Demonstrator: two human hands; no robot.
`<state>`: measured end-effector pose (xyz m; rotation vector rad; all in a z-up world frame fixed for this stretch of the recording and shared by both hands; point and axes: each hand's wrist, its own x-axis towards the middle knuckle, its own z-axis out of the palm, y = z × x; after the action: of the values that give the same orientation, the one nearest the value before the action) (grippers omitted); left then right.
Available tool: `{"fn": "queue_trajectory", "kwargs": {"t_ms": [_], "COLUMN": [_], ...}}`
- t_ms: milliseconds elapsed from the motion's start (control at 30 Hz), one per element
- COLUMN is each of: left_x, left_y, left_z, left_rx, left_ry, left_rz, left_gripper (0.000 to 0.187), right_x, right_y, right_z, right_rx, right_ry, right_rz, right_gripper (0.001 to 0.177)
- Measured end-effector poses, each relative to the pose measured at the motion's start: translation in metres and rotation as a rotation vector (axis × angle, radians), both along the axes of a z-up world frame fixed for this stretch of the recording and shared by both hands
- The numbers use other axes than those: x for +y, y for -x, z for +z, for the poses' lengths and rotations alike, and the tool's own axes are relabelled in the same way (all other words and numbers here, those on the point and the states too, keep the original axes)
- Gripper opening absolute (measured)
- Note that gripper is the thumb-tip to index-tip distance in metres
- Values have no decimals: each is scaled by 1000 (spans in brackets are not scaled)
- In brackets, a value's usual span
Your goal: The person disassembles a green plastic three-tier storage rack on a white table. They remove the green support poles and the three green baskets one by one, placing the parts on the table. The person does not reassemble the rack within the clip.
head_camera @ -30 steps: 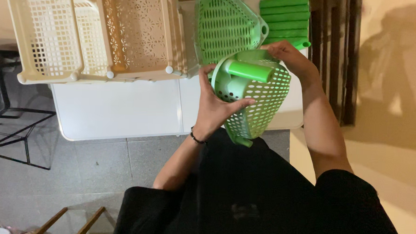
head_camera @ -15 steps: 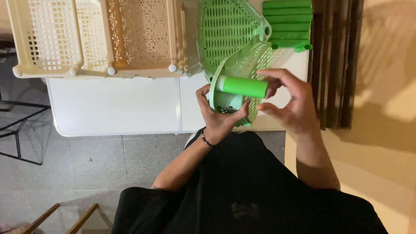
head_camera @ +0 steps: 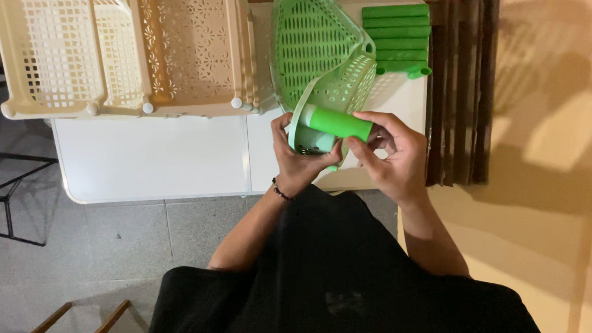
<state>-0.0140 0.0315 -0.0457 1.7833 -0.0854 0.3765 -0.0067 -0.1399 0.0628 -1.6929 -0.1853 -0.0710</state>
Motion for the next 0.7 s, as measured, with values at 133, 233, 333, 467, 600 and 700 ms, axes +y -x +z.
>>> {"fn": "queue_trajectory", "kwargs": {"t_ms": [133,233,333,467,600,700], "left_x": [0,1,2,-3,-5,-7], "left_y": [-2,-3,-1,0,-3,-5], "left_z": [6,11,15,17,21,19], "left_rx": [-6,31,54,51,70,69], "left_ry": [-25,20,74,49,28,52], "left_rz": [-7,-40,-96,-98,-88,-120], "left_gripper": [86,85,85,84,85,84], "right_x": [-2,-7,-10,-13,-12,-15], "right_y": [7,5,3,7,8,8], "right_z": [1,1,2,6,8,3], "right_rx": [69,90,37,79,143,148], "right_ry": [-42,-15,3,-57,-77,-135], "right_rz": [6,-9,15,22,-34,-22], "right_gripper": [36,35,34,35,34,35]}}
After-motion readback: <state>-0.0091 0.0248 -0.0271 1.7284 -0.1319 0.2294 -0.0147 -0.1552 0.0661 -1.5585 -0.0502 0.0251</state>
